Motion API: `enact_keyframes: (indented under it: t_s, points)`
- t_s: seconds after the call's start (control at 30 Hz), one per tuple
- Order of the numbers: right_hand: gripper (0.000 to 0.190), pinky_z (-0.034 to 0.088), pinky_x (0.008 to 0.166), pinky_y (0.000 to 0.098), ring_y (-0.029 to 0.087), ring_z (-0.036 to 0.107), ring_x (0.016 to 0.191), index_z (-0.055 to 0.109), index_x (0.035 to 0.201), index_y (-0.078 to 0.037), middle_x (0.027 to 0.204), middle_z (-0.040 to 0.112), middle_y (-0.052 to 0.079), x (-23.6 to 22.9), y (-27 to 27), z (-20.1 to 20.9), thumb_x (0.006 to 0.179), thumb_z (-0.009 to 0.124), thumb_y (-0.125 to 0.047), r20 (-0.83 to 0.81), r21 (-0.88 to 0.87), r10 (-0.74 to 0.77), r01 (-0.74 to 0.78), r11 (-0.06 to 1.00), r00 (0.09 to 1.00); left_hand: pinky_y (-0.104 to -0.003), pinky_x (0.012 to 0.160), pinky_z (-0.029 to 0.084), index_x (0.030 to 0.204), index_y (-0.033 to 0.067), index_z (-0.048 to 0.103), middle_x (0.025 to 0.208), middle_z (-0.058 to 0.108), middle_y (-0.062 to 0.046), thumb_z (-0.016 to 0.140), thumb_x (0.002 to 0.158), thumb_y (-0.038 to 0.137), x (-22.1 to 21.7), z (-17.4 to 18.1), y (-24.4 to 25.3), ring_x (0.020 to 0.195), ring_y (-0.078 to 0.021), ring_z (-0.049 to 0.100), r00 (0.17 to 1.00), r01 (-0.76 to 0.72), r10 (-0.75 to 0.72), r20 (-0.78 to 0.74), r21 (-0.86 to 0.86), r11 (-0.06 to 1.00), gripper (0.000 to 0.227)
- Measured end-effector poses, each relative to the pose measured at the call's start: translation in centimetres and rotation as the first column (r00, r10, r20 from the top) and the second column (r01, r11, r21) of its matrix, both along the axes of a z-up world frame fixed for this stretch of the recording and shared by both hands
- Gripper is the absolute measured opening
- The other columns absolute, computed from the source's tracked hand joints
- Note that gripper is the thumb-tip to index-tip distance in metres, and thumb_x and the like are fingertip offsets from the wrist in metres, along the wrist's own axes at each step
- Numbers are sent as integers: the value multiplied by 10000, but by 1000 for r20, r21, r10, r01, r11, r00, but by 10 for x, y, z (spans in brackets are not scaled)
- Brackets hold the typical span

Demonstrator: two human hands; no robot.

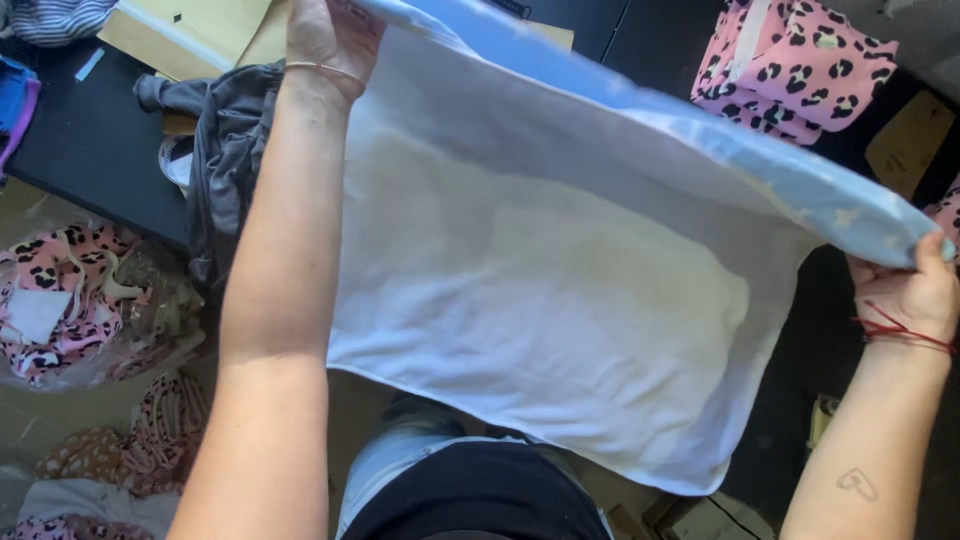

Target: Folding fabric garments and stacking them on a work table

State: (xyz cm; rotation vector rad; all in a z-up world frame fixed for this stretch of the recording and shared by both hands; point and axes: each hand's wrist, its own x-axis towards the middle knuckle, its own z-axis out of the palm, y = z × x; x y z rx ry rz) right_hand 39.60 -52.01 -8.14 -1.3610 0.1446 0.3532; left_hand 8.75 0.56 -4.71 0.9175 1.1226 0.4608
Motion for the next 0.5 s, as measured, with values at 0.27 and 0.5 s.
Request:
enact_keyframes:
  t_s: [0.27, 0.5]
  points:
    - [171, 219, 305, 89, -42, 304, 361, 455, 812, -232, 592, 430, -104, -64, -35, -74, 882, 584, -322, -242, -315, -163, 82, 946, 956, -251, 520, 546, 995, 104, 505, 830, 609, -16, 655, 700, 152, -19, -46, 8, 656, -120, 596, 999, -41, 42, -20, 71, 997, 335]
    - [190, 354, 507, 197, 77, 485, 665, 528, 999, -177, 844, 554, -14, -104, -32, -71, 875, 598, -302, -199, -378, -57, -23, 925, 978, -249, 402, 565, 672, 175, 391, 630, 404, 68, 659, 760, 547, -57, -57, 15, 580, -32, 461, 915, 285, -49, -399, 558, 779, 467]
